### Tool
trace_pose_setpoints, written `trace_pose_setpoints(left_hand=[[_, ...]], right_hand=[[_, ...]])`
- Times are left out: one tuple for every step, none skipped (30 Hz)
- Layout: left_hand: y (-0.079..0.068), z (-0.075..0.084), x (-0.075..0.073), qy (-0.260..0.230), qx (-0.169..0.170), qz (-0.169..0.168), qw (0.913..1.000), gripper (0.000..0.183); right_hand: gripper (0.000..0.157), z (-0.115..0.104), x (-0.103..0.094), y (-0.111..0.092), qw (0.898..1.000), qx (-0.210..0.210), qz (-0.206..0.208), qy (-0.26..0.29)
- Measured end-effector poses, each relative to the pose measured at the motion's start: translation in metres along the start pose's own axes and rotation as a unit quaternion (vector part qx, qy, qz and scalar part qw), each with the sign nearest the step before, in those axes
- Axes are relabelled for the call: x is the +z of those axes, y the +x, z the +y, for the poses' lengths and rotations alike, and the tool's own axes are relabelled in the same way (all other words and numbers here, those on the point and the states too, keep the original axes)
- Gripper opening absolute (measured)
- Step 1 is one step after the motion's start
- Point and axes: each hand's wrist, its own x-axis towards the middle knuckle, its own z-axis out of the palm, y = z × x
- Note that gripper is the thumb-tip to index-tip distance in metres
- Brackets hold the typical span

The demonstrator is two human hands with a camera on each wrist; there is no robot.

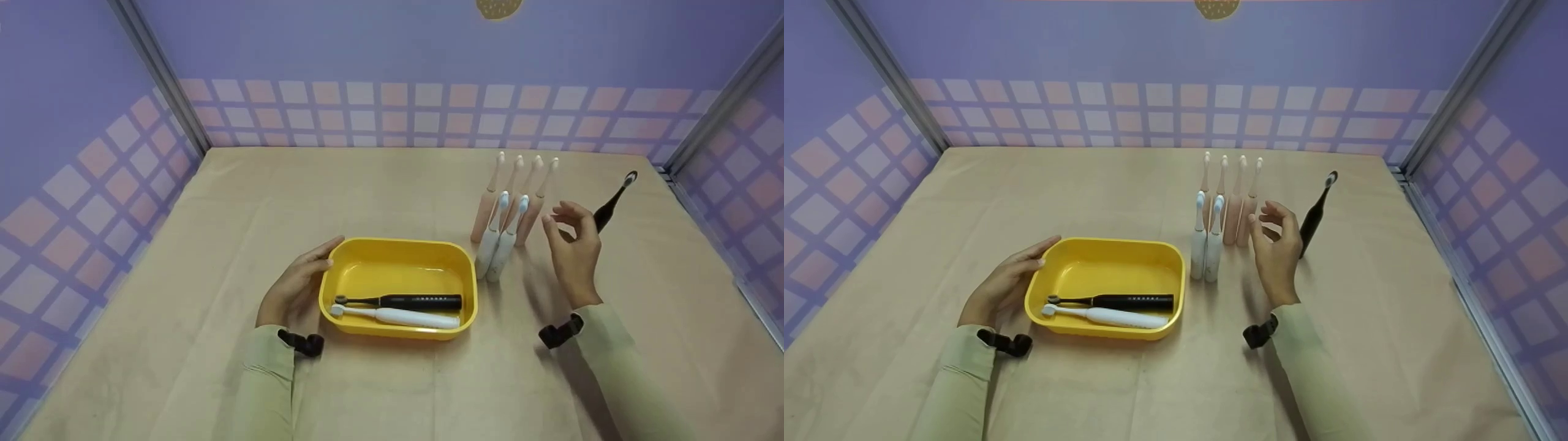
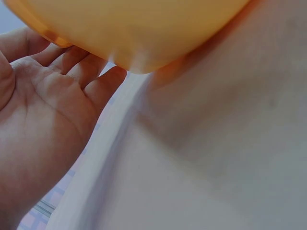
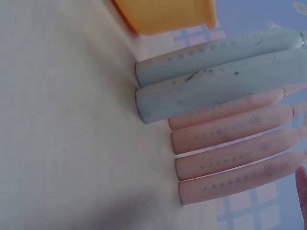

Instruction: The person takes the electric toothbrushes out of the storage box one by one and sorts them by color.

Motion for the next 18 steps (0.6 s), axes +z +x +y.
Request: trace_pose_setpoints(left_hand=[[0.0,0.0,0.0,0.001,0.003,-0.005,1.0,0.056],[0.0,0.001,0.0,0.004,0.006,-0.01,0.9999,0.056],[0.0,0.001,-0.001,0.005,0.009,-0.015,0.9998,0.056],[0.0,0.001,-0.001,0.012,0.015,-0.022,0.9996,0.057],[0.0,0.001,-0.002,0.016,0.019,-0.027,0.9993,0.057],[0.001,0.001,-0.002,0.021,0.023,-0.031,0.999,0.057],[0.001,0.001,-0.003,0.025,0.027,-0.033,0.9988,0.057],[0.002,0.001,-0.003,0.026,0.026,-0.034,0.9988,0.057],[0.002,0.0,-0.003,0.024,0.025,-0.033,0.9989,0.057],[0.002,0.0,-0.003,0.022,0.023,-0.03,0.999,0.057],[0.002,0.0,-0.003,0.018,0.02,-0.027,0.9993,0.057],[0.002,0.0,-0.003,0.014,0.018,-0.025,0.9994,0.057],[0.002,-0.001,-0.003,0.01,0.016,-0.024,0.9995,0.057],[0.002,-0.001,-0.003,0.009,0.016,-0.023,0.9996,0.057],[0.002,-0.001,-0.002,0.008,0.014,-0.019,0.9997,0.057],[0.002,-0.001,-0.002,0.007,0.013,-0.015,0.9998,0.057],[0.002,-0.001,-0.002,0.007,0.012,-0.012,0.9998,0.057],[0.002,-0.001,-0.002,0.006,0.01,-0.009,0.9999,0.056]], right_hand=[[0.038,-0.002,0.0,0.0,1.0,-0.003,0.004,0.008],[0.037,-0.004,0.0,0.0,1.0,-0.007,0.008,0.02],[0.037,-0.007,0.0,0.001,0.999,-0.012,0.012,0.031],[0.036,-0.009,0.0,0.001,0.999,-0.016,0.016,0.044],[0.035,-0.011,0.0,0.001,0.998,-0.021,0.02,0.057],[0.034,-0.014,0.001,0.001,0.997,-0.027,0.025,0.068],[0.033,-0.016,0.001,0.001,0.996,-0.033,0.03,0.076],[0.032,-0.019,0.001,0.0,0.995,-0.041,0.034,0.085],[0.031,-0.022,0.002,-0.001,0.994,-0.049,0.038,0.093],[0.029,-0.026,0.003,-0.002,0.992,-0.057,0.043,0.103],[0.027,-0.029,0.004,-0.003,0.991,-0.067,0.046,0.11],[0.026,-0.033,0.005,-0.005,0.989,-0.077,0.049,0.117],[0.025,-0.037,0.006,-0.006,0.987,-0.089,0.05,0.125],[0.024,-0.041,0.007,-0.008,0.985,-0.1,0.049,0.134],[0.024,-0.045,0.008,-0.009,0.983,-0.112,0.047,0.141],[0.024,-0.049,0.01,-0.011,0.98,-0.124,0.043,0.146],[0.024,-0.052,0.011,-0.012,0.978,-0.136,0.037,0.151],[0.024,-0.055,0.012,-0.013,0.976,-0.146,0.03,0.157]])
